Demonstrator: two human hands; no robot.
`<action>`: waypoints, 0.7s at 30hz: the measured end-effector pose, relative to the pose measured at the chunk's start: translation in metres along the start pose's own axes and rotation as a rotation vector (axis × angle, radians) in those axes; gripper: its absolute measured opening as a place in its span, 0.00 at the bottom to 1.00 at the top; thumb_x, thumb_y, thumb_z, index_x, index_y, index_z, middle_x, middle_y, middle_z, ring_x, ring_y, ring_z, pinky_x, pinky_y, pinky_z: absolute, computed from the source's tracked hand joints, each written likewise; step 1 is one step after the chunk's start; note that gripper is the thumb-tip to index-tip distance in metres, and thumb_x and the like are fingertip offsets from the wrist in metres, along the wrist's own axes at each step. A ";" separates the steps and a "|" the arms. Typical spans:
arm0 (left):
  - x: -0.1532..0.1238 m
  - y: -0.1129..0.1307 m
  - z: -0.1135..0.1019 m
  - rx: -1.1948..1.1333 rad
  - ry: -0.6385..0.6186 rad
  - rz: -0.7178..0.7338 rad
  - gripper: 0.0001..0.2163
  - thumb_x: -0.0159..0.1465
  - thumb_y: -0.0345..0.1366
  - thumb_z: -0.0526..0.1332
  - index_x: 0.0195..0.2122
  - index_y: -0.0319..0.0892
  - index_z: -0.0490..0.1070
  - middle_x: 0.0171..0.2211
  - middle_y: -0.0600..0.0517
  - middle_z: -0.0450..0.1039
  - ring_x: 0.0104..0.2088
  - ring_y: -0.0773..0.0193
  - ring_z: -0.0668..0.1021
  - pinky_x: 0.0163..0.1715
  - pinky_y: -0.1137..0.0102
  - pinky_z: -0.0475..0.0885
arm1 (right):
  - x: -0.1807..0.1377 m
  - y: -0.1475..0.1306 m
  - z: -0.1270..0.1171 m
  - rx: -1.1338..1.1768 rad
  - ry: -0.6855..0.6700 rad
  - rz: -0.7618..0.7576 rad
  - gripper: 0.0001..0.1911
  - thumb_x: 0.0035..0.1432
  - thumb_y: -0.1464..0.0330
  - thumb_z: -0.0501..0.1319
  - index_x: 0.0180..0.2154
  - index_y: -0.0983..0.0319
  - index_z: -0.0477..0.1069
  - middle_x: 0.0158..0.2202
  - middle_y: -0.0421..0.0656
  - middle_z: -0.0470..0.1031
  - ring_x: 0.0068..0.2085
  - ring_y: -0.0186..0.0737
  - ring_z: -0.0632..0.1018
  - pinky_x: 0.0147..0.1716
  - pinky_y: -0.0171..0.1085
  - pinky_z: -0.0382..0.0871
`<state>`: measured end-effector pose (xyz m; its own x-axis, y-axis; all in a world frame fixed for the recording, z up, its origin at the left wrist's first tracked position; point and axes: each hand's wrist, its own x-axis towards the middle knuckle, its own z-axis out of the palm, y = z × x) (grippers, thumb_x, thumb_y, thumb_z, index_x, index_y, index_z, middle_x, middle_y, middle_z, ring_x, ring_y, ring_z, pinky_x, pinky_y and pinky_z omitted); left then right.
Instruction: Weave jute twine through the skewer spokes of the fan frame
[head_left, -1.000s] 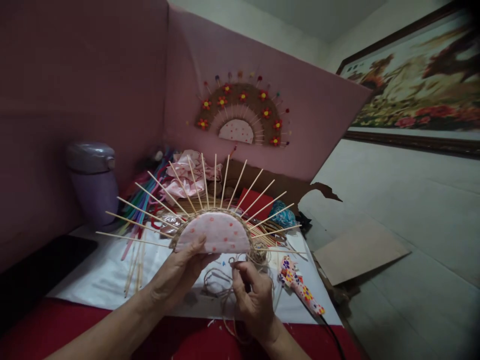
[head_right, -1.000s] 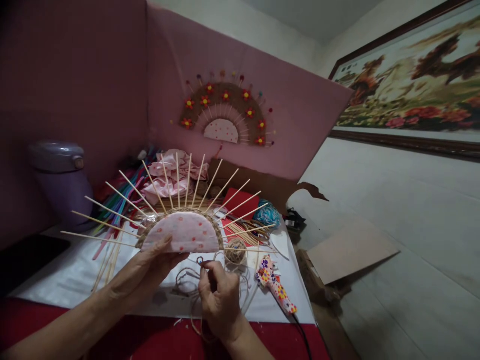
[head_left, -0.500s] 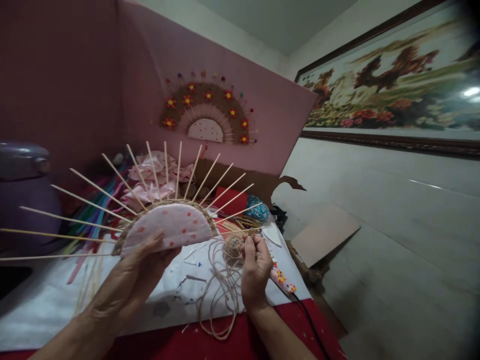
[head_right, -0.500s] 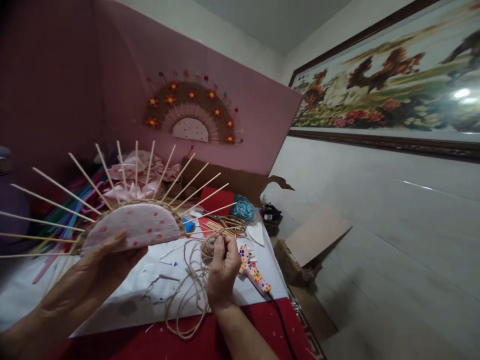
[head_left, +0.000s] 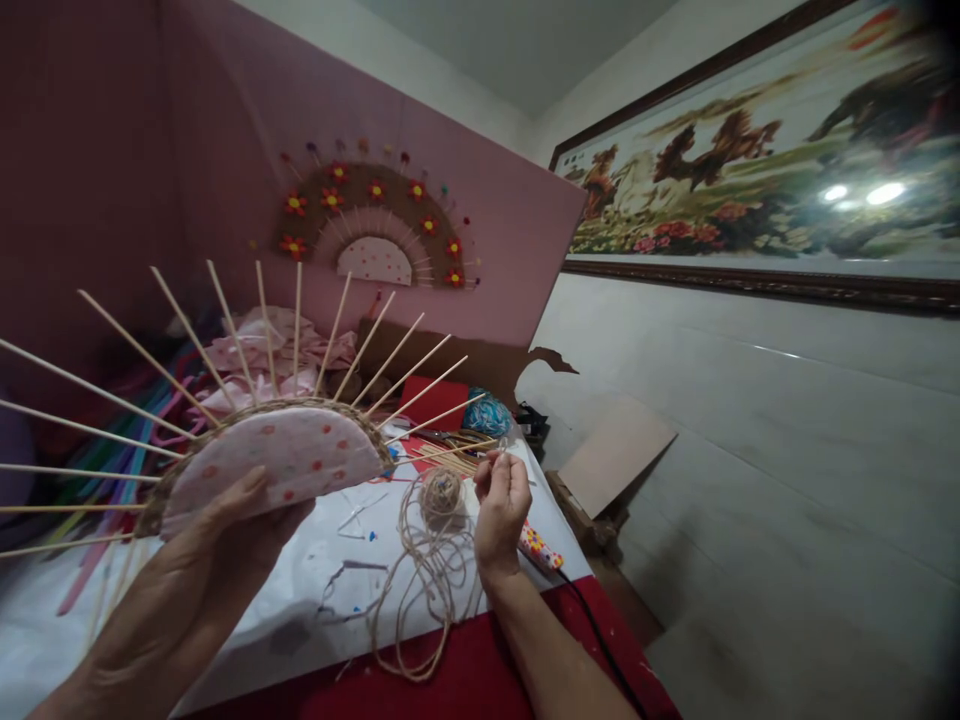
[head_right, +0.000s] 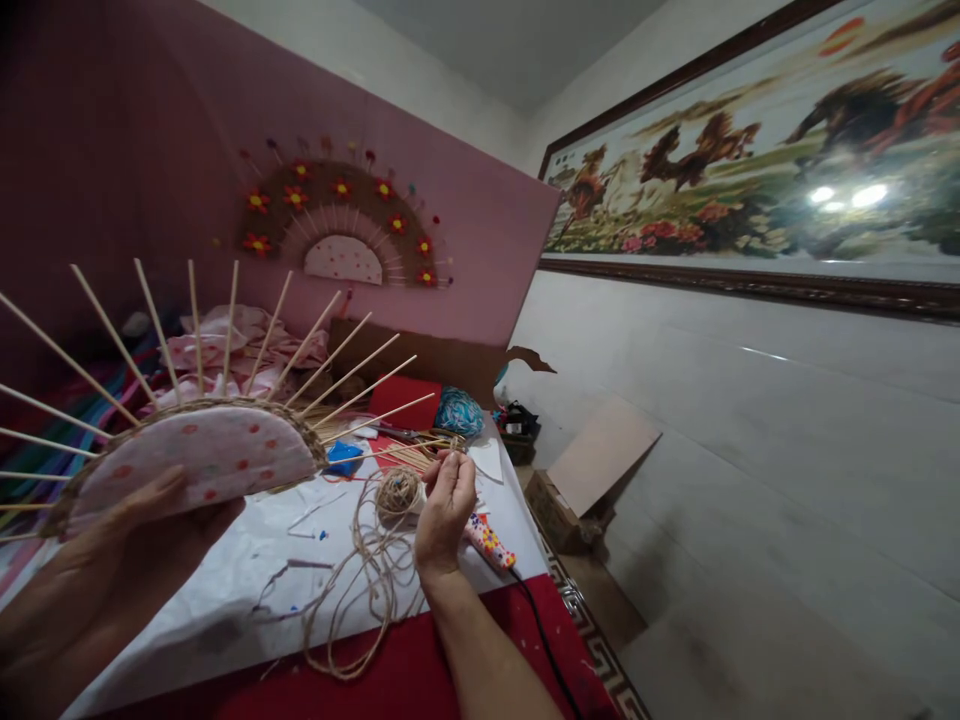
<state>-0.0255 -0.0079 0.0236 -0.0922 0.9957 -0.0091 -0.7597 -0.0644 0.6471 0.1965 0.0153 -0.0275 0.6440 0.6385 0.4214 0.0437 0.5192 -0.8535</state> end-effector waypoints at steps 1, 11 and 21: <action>0.000 0.000 0.000 -0.002 -0.003 0.001 0.17 0.49 0.20 0.63 0.39 0.43 0.73 0.39 0.49 0.77 0.41 0.54 0.78 0.35 0.66 0.78 | 0.000 0.000 0.000 -0.007 -0.008 -0.006 0.15 0.60 0.56 0.50 0.33 0.62 0.61 0.23 0.34 0.60 0.23 0.30 0.65 0.23 0.29 0.61; -0.005 0.001 0.005 0.029 -0.038 0.039 0.19 0.49 0.21 0.64 0.41 0.43 0.72 0.44 0.48 0.76 0.39 0.56 0.79 0.35 0.67 0.78 | -0.003 0.003 0.001 -0.122 -0.024 -0.128 0.17 0.62 0.56 0.48 0.33 0.62 0.64 0.22 0.35 0.62 0.23 0.31 0.66 0.24 0.30 0.62; 0.005 -0.001 -0.006 0.002 -0.040 0.001 0.17 0.50 0.20 0.63 0.40 0.41 0.72 0.42 0.48 0.76 0.37 0.58 0.80 0.34 0.65 0.79 | -0.004 0.000 -0.001 -0.171 -0.041 -0.181 0.16 0.61 0.56 0.49 0.33 0.62 0.64 0.21 0.35 0.63 0.23 0.31 0.66 0.26 0.31 0.62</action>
<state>-0.0297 -0.0032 0.0184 -0.0667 0.9975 0.0219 -0.7583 -0.0649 0.6486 0.1949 0.0119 -0.0296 0.5823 0.5685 0.5811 0.2864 0.5256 -0.8011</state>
